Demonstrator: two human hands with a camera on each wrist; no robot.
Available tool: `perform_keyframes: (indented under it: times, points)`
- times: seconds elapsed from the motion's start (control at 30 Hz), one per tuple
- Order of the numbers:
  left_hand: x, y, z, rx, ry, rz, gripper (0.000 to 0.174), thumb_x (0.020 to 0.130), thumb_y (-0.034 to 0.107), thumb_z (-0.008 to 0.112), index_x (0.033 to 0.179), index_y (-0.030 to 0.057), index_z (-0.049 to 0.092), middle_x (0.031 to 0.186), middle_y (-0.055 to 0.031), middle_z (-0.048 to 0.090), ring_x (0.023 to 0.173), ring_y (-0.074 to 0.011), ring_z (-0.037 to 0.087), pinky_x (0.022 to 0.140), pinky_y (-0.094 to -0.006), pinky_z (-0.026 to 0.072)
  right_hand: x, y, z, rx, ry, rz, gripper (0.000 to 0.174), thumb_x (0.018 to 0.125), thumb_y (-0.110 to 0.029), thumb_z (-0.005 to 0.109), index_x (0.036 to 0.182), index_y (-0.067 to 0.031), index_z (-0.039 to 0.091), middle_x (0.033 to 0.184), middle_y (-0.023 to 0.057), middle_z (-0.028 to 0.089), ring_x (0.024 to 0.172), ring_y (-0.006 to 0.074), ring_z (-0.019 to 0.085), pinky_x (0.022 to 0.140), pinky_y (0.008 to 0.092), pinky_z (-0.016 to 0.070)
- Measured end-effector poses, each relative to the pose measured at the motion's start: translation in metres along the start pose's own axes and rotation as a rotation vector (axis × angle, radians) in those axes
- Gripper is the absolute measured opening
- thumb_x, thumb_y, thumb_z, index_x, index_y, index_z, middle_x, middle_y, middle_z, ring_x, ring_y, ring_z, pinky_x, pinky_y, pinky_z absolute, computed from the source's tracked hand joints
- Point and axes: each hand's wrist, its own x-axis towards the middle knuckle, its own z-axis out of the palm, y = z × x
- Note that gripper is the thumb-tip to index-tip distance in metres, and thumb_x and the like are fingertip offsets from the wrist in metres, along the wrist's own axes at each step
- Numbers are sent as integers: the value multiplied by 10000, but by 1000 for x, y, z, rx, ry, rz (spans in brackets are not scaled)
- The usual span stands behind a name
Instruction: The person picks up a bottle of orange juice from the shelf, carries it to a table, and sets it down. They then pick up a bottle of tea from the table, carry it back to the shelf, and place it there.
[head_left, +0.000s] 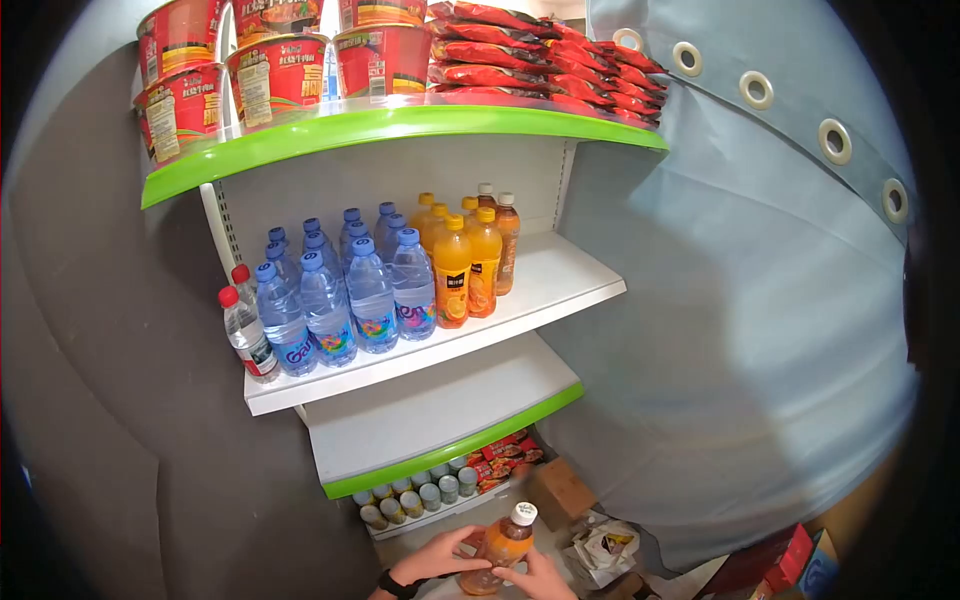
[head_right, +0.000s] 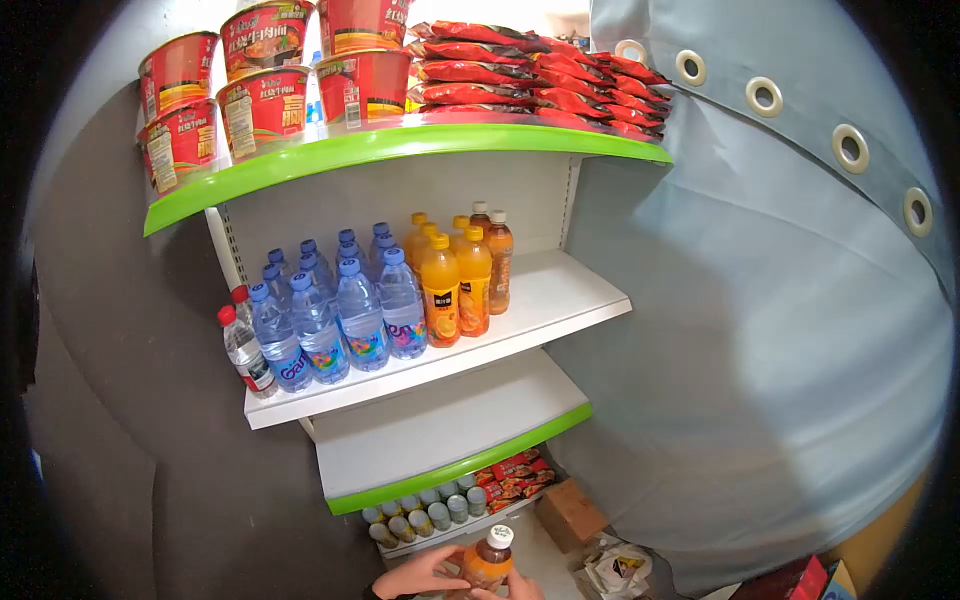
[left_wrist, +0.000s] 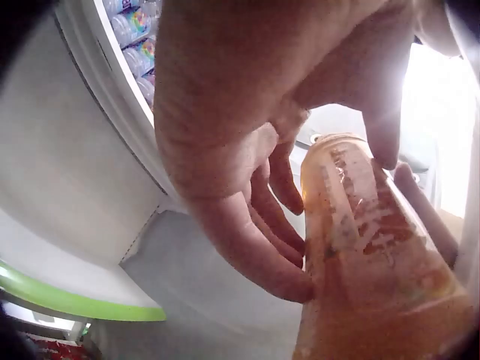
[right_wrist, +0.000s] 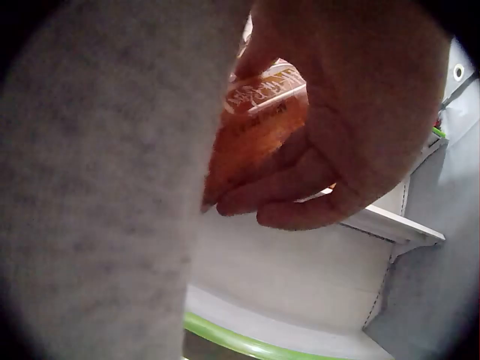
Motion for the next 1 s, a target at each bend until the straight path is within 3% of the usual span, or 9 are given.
perform_keyframes:
  times: [0.23, 0.3, 0.33, 0.37, 0.43, 0.67, 0.77, 0.87, 1.0]
  points:
    - [2, 2, -27, 72, -150, -145, 590, 840, 276, 710, 1302, 7, 460, 1158, -117, 600, 1020, -172, 608, 847, -308, 523, 19, 4, 8, 14, 7, 6, 677, 783, -491, 704, 1201, 5, 511, 988, 196, 663, 917, 285, 658, 805, 373, 497]
    - [4, -1, -31, 113, -148, -122, 607, 822, 312, 730, 1296, 36, 472, 1101, -94, 629, 967, -189, 616, 826, -300, 506, 27, 3, 2, -59, -122, 106, 837, 765, -510, 714, 1378, -59, 365, 1114, 215, 630, 1057, 335, 625, 937, 388, 471]
    - [5, -11, -33, 104, -166, -137, 601, 825, 318, 725, 1299, 48, 473, 1114, -98, 631, 977, -189, 618, 823, -319, 506, 30, 4, 2, -44, -139, 103, 870, 763, -547, 696, 1384, -49, 344, 1109, 223, 626, 1039, 353, 630, 922, 392, 479]
    - [5, -14, -33, 100, -166, -144, 601, 825, 318, 725, 1299, 48, 473, 1114, -98, 631, 977, -189, 618, 823, -319, 506, 33, 6, 3, -41, -144, 108, 870, 763, -547, 696, 1384, -49, 344, 1109, 223, 626, 1039, 353, 630, 922, 392, 479]
    - [8, -16, -34, 129, -105, -110, 570, 826, 313, 723, 1274, 42, 499, 1081, -106, 649, 959, -193, 634, 811, -336, 511, 38, 10, 6, -19, -41, 7, 717, 770, -483, 713, 1267, -32, 461, 984, 176, 666, 938, 325, 653, 800, 379, 503]
    - [26, -5, -51, 221, -9, -177, 454, 848, 273, 698, 1190, 1, 573, 1037, -131, 669, 920, -221, 660, 815, -334, 512, 100, 10, -18, -129, -209, -106, 790, 734, -512, 739, 1303, -59, 430, 1028, 170, 656, 917, 327, 654, 774, 358, 509]
    - [51, 3, -55, 143, 153, -157, 450, 858, 259, 688, 1205, -1, 570, 1052, -130, 667, 928, -226, 658, 807, -337, 512, 137, 6, -36, -179, -257, -115, 792, 725, -465, 770, 1301, -47, 424, 1032, 149, 651, 880, 290, 657, 792, 348, 501]
    - [88, 27, -61, 139, 346, -128, 428, 881, 171, 662, 1247, -16, 544, 1076, -121, 632, 1006, -196, 619, 851, -318, 491, 172, 1, -51, 246, -41, -156, 680, 728, -222, 812, 1259, -3, 448, 1005, 84, 635, 877, 156, 612, 807, 318, 481]
    - [142, 48, -73, 183, 459, 16, 511, 859, 231, 683, 1277, -12, 516, 1169, -166, 577, 957, -229, 651, 800, -301, 507, 214, -26, -87, 408, 33, -349, 614, 757, -165, 776, 1256, 5, 461, 1016, 84, 625, 901, 152, 592, 817, 307, 466]
